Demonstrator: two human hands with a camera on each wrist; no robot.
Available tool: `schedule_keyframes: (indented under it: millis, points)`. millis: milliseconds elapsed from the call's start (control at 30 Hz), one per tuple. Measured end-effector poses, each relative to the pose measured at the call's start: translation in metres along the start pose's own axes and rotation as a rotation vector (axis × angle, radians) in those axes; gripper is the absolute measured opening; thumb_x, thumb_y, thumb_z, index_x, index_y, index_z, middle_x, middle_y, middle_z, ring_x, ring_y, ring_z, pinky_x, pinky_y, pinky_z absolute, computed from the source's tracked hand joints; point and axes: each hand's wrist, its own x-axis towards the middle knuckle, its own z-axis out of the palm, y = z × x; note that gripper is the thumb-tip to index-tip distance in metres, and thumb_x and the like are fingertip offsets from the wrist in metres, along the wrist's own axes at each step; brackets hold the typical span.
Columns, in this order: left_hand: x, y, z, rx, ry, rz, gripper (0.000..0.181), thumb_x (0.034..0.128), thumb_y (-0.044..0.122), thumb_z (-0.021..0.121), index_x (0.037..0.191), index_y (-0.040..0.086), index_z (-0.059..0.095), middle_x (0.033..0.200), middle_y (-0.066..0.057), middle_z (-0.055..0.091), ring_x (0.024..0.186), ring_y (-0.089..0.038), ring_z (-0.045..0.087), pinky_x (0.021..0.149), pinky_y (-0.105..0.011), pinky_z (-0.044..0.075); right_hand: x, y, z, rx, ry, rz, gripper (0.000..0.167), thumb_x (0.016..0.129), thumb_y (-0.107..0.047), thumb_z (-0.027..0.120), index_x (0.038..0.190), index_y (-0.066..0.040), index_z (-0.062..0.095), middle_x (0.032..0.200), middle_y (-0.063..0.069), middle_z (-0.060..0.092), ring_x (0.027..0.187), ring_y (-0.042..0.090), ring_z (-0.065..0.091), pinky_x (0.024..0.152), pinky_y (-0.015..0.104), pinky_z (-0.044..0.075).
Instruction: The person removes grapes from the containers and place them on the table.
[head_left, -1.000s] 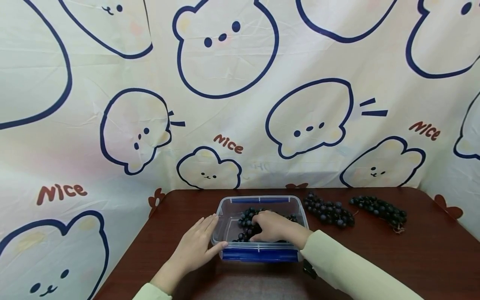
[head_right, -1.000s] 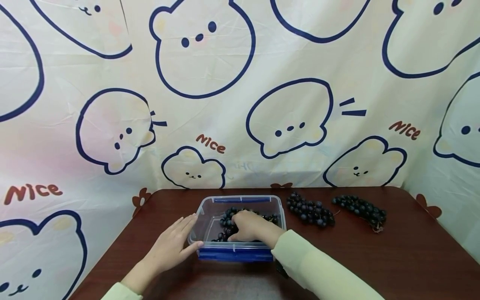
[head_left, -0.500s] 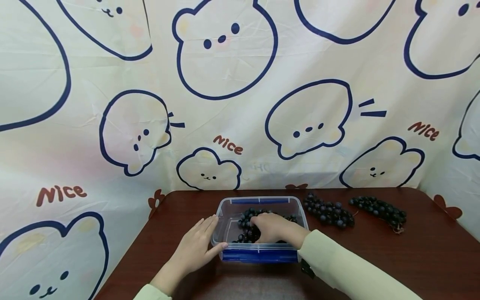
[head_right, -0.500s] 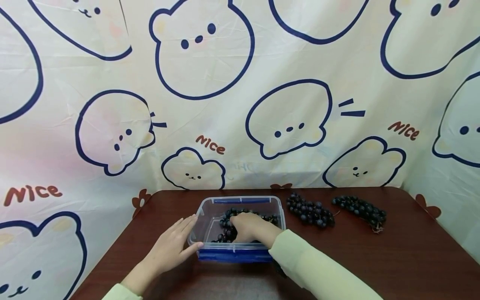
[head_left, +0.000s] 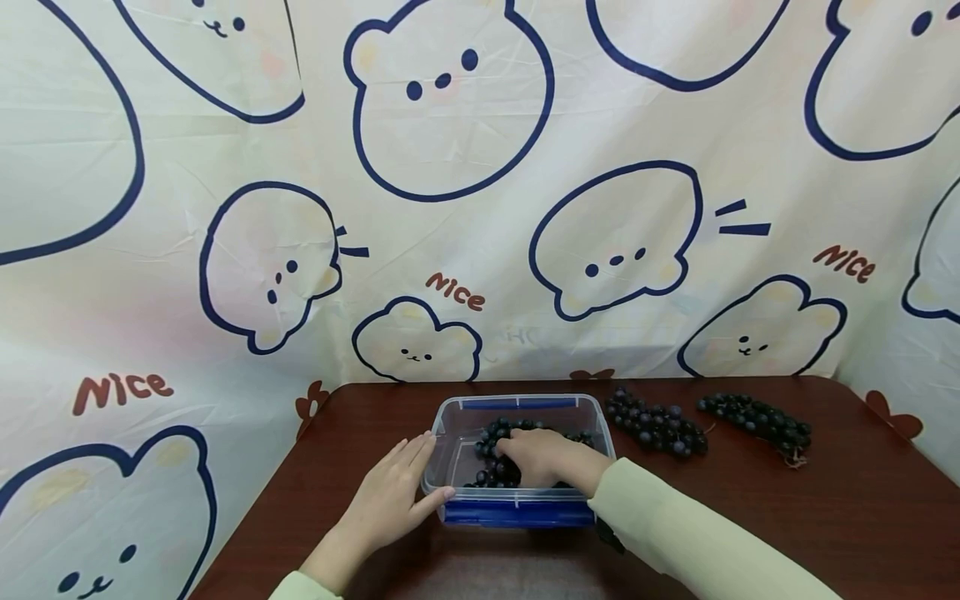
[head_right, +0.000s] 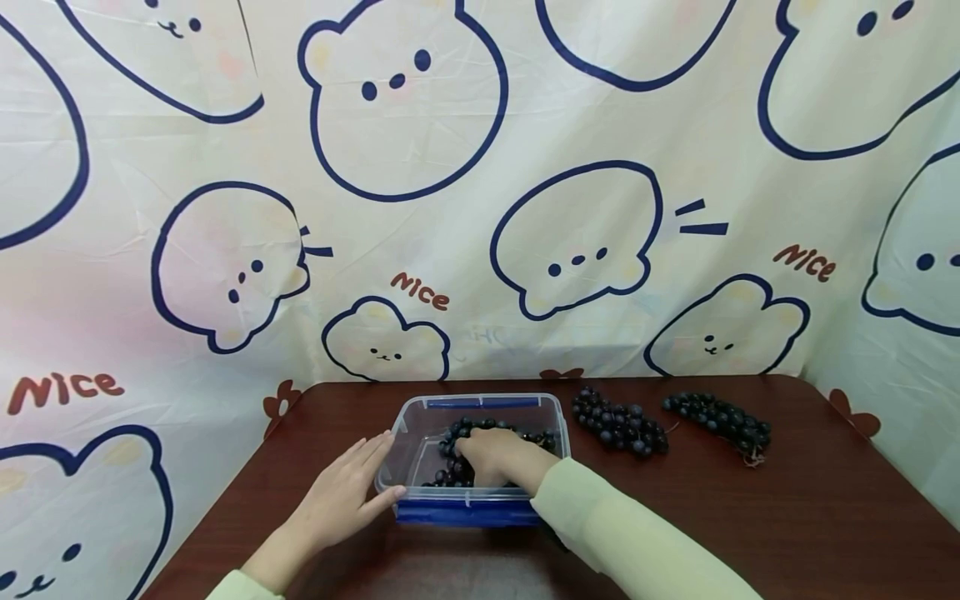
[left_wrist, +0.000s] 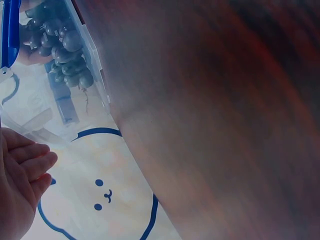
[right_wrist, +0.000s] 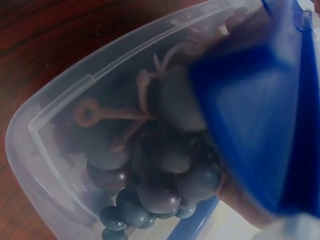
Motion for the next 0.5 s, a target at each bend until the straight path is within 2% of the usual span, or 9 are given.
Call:
schedule_keyframes:
  millis: [167,367,500]
  points:
    - [-0.0005,-0.0002,0.0012,-0.003,0.002,-0.004,0.077,0.0933,0.059,0.052,0.140,-0.002,0.049,0.144,-0.015,0.048,0.133,-0.027,0.044,0.111,-0.044,0.030,0.0042,-0.0028,0.0022,-0.045,-0.042,0.018,0.048,0.088,-0.016,0.072,0.134,-0.024,0.057,0.135,0.008,0.053,0.084,0.019,0.061,0.079,0.037,0.052]
    - [-0.0009,-0.0002,0.0022,-0.005,0.001,-0.007,0.077,0.0931,0.059,0.052,0.140,-0.002,0.049,0.144,-0.015,0.048,0.133,-0.027,0.044,0.111,-0.044,0.030,0.0060,-0.0047,0.0038,-0.104,-0.047,-0.003,0.049,0.087,-0.019,0.075,0.133,-0.023,0.059,0.134,0.009,0.053,0.097,0.021,0.062,0.081,0.036,0.053]
    - [-0.0006,-0.0011,0.0021,0.000,0.004,-0.004,0.077,0.0931,0.059,0.052,0.140,-0.002,0.049,0.144,-0.015,0.048,0.133,-0.027,0.044,0.111,-0.044,0.030,0.0081,-0.0043,0.0056,-0.114,-0.018,-0.015,0.046,0.087,-0.019,0.074,0.131,-0.022,0.060,0.130,0.009,0.055,0.088,0.020,0.062,0.078,0.035,0.053]
